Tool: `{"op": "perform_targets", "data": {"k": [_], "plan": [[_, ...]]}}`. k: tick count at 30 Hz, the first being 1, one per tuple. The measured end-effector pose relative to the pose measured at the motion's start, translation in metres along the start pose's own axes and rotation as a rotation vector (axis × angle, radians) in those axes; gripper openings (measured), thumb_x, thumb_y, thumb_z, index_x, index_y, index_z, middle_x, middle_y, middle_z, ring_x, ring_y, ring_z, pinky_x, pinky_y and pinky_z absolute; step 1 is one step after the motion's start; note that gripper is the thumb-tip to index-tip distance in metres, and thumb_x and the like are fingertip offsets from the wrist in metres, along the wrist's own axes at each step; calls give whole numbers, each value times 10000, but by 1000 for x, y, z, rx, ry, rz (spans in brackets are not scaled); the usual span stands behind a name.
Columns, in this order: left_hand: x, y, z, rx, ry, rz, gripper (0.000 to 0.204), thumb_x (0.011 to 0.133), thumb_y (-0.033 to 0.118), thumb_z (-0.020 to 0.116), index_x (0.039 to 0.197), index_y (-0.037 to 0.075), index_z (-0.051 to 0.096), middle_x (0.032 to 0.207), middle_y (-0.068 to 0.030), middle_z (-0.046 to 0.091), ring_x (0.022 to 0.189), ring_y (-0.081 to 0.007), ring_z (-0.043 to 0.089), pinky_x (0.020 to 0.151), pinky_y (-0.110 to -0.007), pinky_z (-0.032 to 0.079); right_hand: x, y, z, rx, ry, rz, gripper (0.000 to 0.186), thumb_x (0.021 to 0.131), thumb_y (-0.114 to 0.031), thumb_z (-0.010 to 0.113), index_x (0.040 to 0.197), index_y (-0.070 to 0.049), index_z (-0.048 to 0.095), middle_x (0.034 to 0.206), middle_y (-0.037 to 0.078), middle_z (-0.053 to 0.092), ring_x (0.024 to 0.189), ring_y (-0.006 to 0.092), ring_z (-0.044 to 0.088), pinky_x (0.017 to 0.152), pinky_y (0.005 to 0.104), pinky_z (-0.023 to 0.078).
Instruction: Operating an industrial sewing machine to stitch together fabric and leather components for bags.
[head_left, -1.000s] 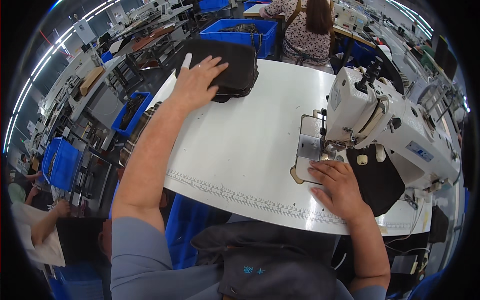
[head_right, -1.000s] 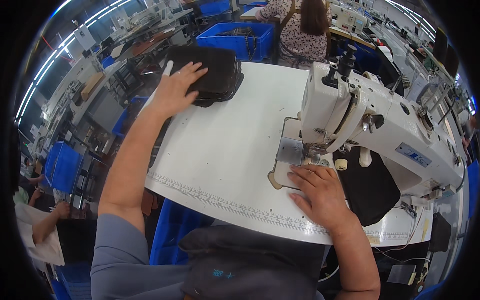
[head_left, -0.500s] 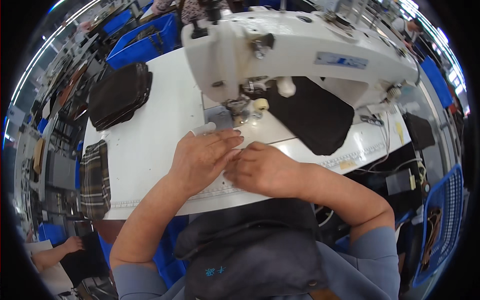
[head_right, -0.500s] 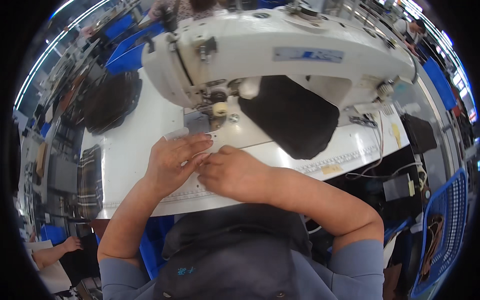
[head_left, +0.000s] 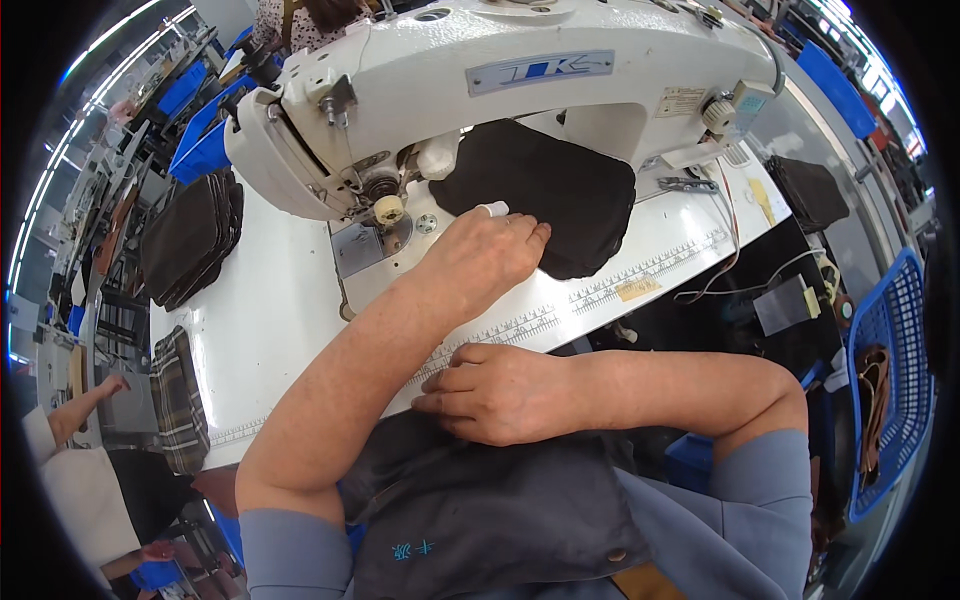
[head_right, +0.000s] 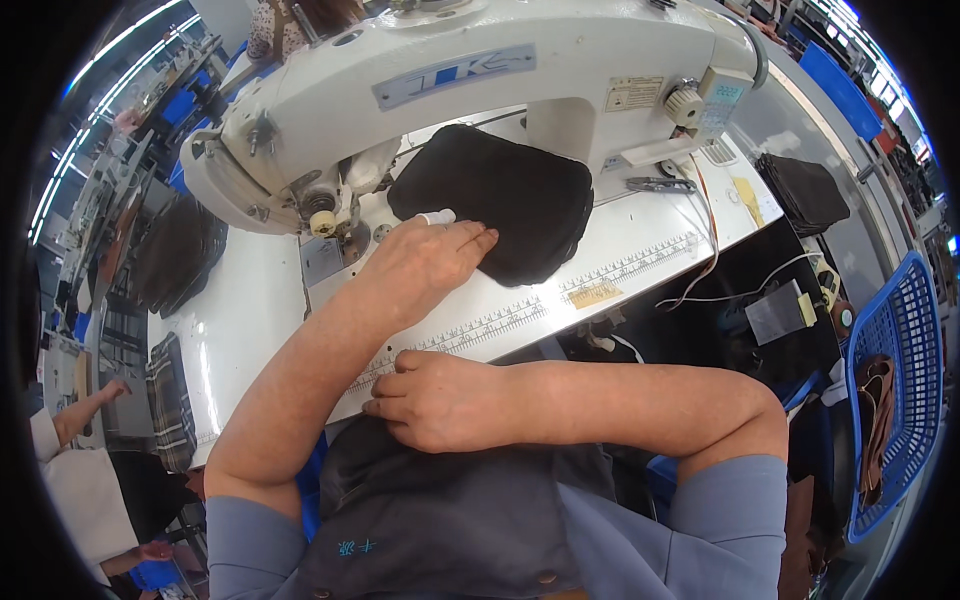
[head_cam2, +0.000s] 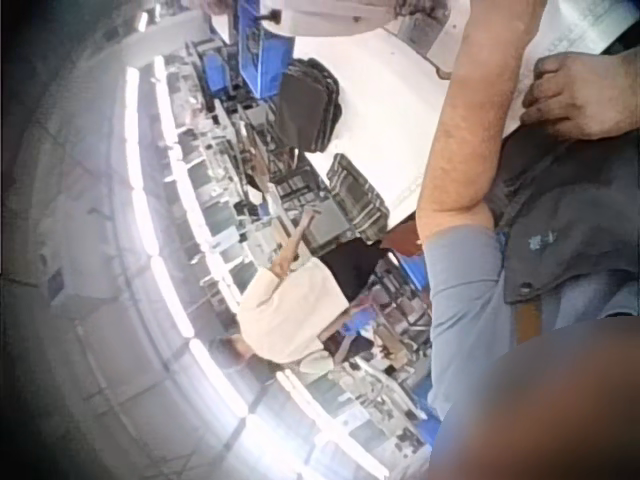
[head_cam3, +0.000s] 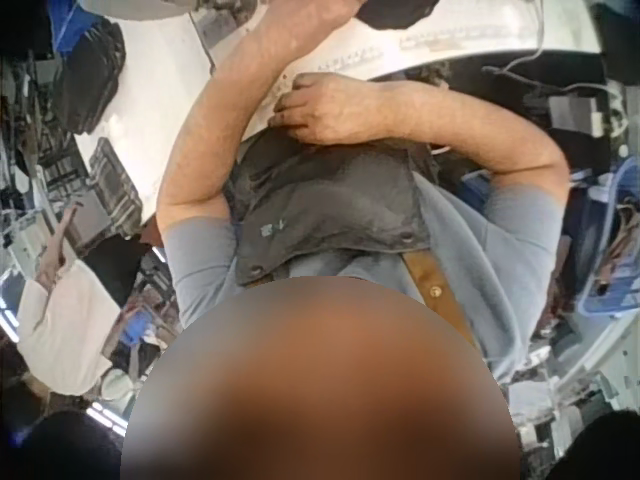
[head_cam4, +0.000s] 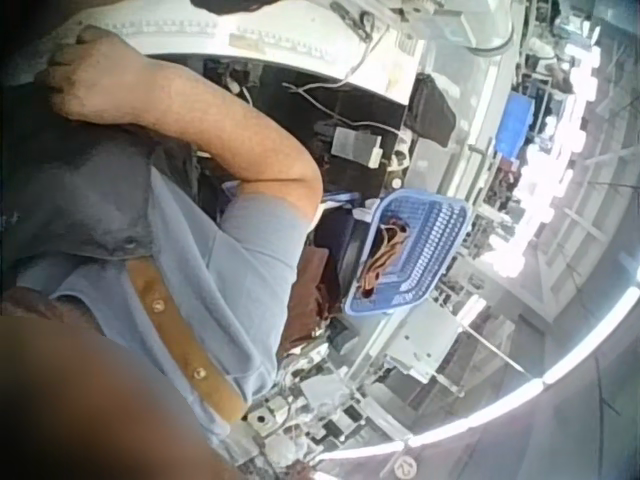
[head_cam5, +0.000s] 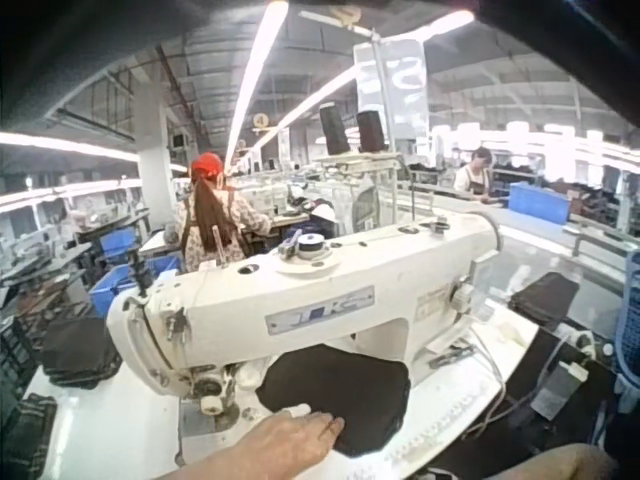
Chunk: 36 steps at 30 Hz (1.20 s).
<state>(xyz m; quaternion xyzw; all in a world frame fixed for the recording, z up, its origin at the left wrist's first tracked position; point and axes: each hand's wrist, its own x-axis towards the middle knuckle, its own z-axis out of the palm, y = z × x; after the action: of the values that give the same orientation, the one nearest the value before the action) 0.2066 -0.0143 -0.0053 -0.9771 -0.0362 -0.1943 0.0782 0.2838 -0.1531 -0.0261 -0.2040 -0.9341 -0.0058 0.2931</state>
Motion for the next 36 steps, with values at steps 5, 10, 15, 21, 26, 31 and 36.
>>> {"op": "perform_targets", "data": {"k": [5,10,15,21,26,31,36], "plan": [[9,-1,-8,145,-79,46,242,868,116,690,1089,85,783,1065,-21,762,854,-175,742,705,-328,504,1,1,1,10,-2,2,184,794,-173,731,913,-36,762,1198,126,725,1054,253,675,870,381,532],[-1,4,-19,140,286,-31,180,803,112,768,981,110,792,990,7,774,784,-137,730,700,-302,472,2,-2,0,-2,-15,-25,187,802,-179,722,920,-41,761,1179,118,725,1064,250,677,885,383,532],[-62,22,-82,-58,464,-68,262,775,67,774,1037,68,775,1078,-61,770,990,-175,772,736,-301,563,-6,2,-9,-52,15,41,213,870,-204,684,985,-40,756,1188,110,731,1130,257,654,971,395,525],[-169,40,-112,-369,414,-289,317,728,-114,743,1013,23,772,1092,-138,782,1038,-287,781,835,-360,656,-3,19,-17,480,-4,392,481,890,-266,743,1325,-78,658,1344,136,660,1258,322,611,1082,449,467],[-223,53,-112,-540,230,-502,240,725,-90,733,939,17,750,1175,-119,772,1083,-290,764,867,-358,651,29,53,-23,322,-258,444,217,846,-136,649,1048,-68,692,1126,140,672,1106,370,601,928,467,468],[-245,50,-92,-625,217,-476,180,786,2,711,956,44,755,1226,-104,755,1123,-274,735,895,-413,617,55,78,-12,915,45,1072,513,1099,-444,517,1016,34,682,795,46,657,683,108,498,630,284,426],[-255,43,-118,-334,100,-559,268,813,63,719,1073,118,758,1300,-25,727,1102,-214,711,802,-396,566,45,96,8,545,-70,963,340,1034,-244,703,784,-28,626,661,-59,464,616,34,377,532,270,301]]}}
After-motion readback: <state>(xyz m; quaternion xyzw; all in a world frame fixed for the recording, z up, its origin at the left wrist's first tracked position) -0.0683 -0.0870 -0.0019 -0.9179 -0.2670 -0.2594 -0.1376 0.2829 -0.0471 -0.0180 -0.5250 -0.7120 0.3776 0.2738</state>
